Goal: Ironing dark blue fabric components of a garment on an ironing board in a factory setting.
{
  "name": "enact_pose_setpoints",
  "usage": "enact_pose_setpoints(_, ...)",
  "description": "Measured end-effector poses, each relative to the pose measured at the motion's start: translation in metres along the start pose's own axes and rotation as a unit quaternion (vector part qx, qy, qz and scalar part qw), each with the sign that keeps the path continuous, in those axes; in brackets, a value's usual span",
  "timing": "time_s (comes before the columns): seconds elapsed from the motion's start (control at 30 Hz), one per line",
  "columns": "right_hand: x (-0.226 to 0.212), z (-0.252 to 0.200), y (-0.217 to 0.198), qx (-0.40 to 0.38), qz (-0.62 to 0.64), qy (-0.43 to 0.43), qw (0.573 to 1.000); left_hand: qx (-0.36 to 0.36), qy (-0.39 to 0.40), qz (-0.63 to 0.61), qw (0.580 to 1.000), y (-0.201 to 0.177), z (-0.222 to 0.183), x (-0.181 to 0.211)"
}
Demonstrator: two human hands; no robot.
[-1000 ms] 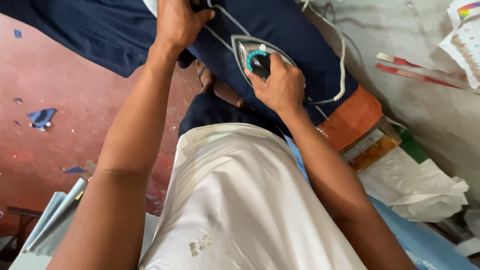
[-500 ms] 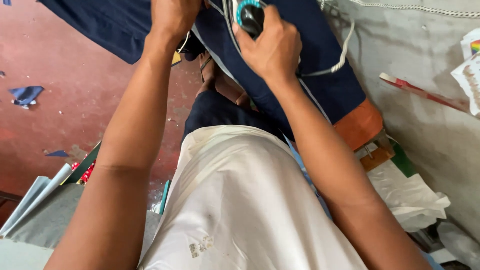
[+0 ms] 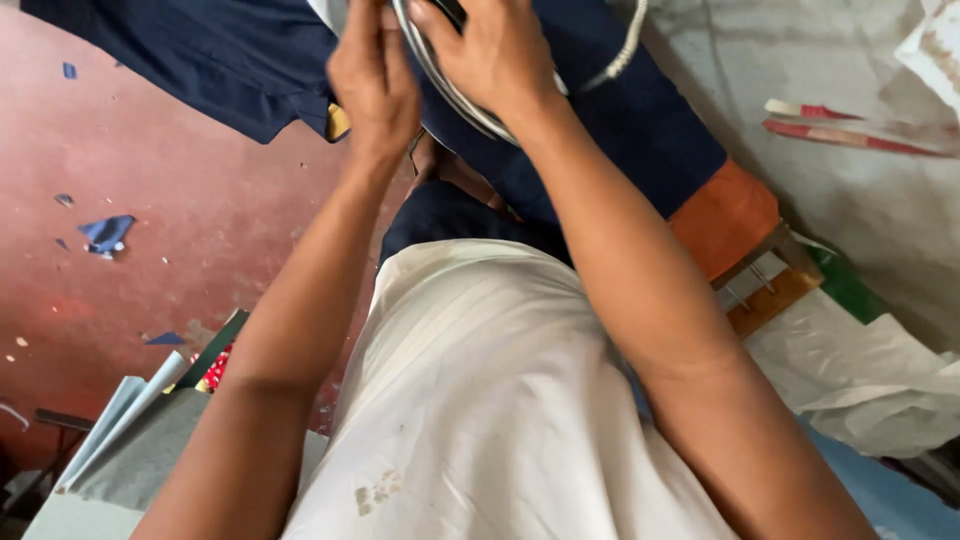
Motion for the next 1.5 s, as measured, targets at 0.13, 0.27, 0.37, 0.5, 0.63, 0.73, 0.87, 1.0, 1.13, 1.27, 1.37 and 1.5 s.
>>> enact_pose_setpoints(0.13, 0.014, -0.059, -0.038, -0.038, -0.018, -0.016, 0.999, -0.071, -0.021, -0.021, 0.997, 0.046, 0.006, -0.003)
enact_pose_setpoints(0.27, 0.034, -0.125, -0.057, -0.049, -0.003, 0.013, 0.999, -0.261, -0.056, 0.258, 0.929, 0.093, -0.018, -0.037)
enact_pose_setpoints(0.37, 0.047, -0.172, -0.062, -0.015, -0.015, 0.034, 0.999, -0.312, -0.083, 0.35, 0.879, 0.086, -0.011, -0.009)
enact_pose_setpoints(0.5, 0.06, -0.211, -0.06, -0.024, -0.024, 0.089, 0.995, -0.323, -0.072, 0.319, 0.888, 0.08, -0.005, 0.006)
enact_pose_setpoints(0.63, 0.064, -0.223, -0.055, 0.027, -0.018, 0.062, 0.998, -0.341, -0.09, 0.36, 0.864, 0.075, -0.005, 0.007)
enact_pose_setpoints(0.73, 0.059, -0.209, -0.055, 0.03, -0.024, 0.048, 0.998, -0.342, -0.074, 0.344, 0.871, 0.07, -0.003, 0.001)
enact_pose_setpoints(0.87, 0.047, -0.172, -0.051, 0.02, -0.021, 0.032, 0.999, -0.345, -0.051, 0.325, 0.879, 0.061, 0.009, -0.006)
enact_pose_setpoints(1.0, 0.031, -0.133, -0.041, 0.033, -0.04, 0.019, 0.998, -0.335, -0.038, 0.283, 0.898, 0.043, 0.026, -0.031)
enact_pose_setpoints(1.13, 0.015, -0.099, -0.032, 0.055, -0.09, 0.015, 0.994, -0.223, 0.029, 0.291, 0.93, 0.03, 0.034, -0.061)
enact_pose_setpoints(1.27, 0.005, -0.058, -0.016, 0.035, -0.112, 0.03, 0.993, -0.2, -0.009, 0.255, 0.946, 0.015, 0.038, -0.052)
enact_pose_setpoints(1.37, -0.011, -0.022, -0.009, 0.041, -0.107, 0.012, 0.993, -0.209, -0.057, 0.244, 0.945, 0.003, 0.013, -0.051)
enact_pose_setpoints(1.5, -0.031, 0.031, 0.016, 0.065, -0.077, 0.106, 0.989, -0.132, 0.006, 0.09, 0.987, -0.018, -0.018, -0.032)
Point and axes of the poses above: each hand's wrist, its own z-axis towards the middle knuckle, its own y-axis out of the palm, x = y × z, the point moved 3 cm from there along z, towards the middle knuckle, and after that the axes turned 12 degrees about -x, right-handed, at the moved point
